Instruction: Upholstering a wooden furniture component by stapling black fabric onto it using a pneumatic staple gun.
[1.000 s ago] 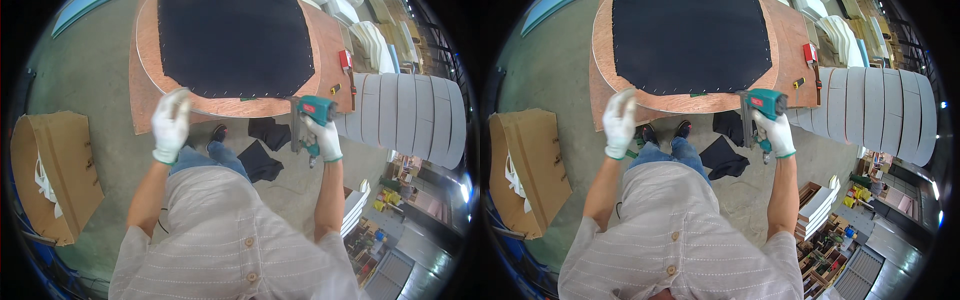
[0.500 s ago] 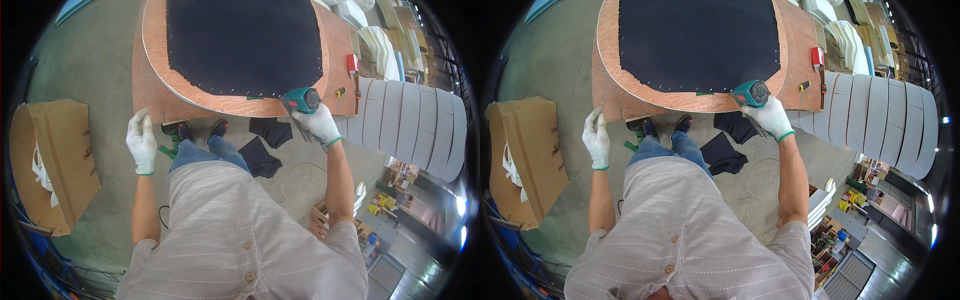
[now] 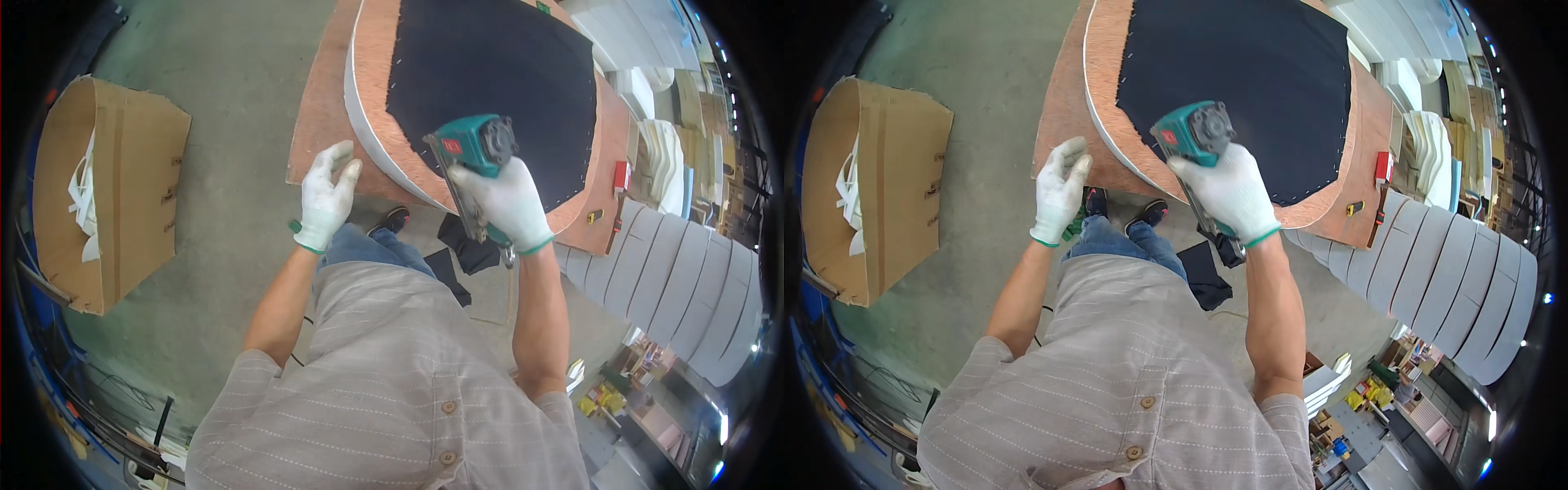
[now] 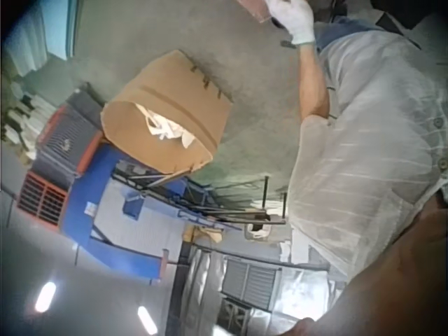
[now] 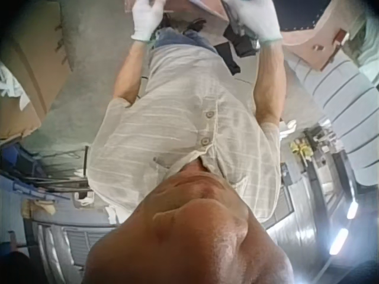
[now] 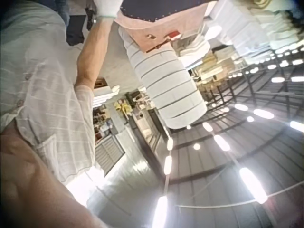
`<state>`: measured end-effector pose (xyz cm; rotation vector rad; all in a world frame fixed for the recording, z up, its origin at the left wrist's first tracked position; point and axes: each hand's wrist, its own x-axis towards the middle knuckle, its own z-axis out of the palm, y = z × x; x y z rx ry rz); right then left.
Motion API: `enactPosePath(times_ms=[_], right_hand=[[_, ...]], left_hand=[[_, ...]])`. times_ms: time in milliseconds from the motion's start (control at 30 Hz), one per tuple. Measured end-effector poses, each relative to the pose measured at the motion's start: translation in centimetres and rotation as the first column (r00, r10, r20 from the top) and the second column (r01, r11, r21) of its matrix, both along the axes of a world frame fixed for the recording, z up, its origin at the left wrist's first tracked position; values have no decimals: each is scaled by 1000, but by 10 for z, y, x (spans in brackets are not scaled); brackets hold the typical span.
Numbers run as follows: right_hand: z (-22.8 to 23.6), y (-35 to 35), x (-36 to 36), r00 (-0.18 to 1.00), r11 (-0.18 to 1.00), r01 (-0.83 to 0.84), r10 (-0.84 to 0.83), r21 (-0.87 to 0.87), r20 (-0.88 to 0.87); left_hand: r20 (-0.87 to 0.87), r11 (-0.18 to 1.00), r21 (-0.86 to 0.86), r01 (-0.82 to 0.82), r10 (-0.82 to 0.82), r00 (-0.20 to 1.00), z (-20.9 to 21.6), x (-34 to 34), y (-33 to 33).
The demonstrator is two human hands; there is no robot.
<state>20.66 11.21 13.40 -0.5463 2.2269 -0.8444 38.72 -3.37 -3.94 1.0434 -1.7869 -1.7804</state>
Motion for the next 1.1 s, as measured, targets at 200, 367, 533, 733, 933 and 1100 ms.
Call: enactPosePath(times_ms=[200, 367, 533, 733, 933, 1100], right_hand=[[-3, -29, -10, 997, 986, -79, 78, 145, 8], [-25, -26, -11, 980, 970, -160, 178, 185, -85], [-11, -39, -11, 988, 979, -127, 139, 156, -67], [-21, -64, -16, 965, 960, -218, 239, 177, -109], [5, -27, -18, 998, 993, 55, -51, 106, -37], [21, 101, -2, 826, 823, 533, -556, -194, -90]], left_hand=[[69, 997, 16, -78, 76, 995, -16, 27, -9], [58, 990, -47, -132, 134, 989, -31, 40, -15], [59, 992, -33, -125, 127, 990, -33, 38, -24], [45, 983, 56, -177, 175, 984, -31, 39, -29], [73, 994, -53, -97, 100, 992, -25, 32, -32], [39, 990, -36, -135, 136, 990, -28, 15, -54]])
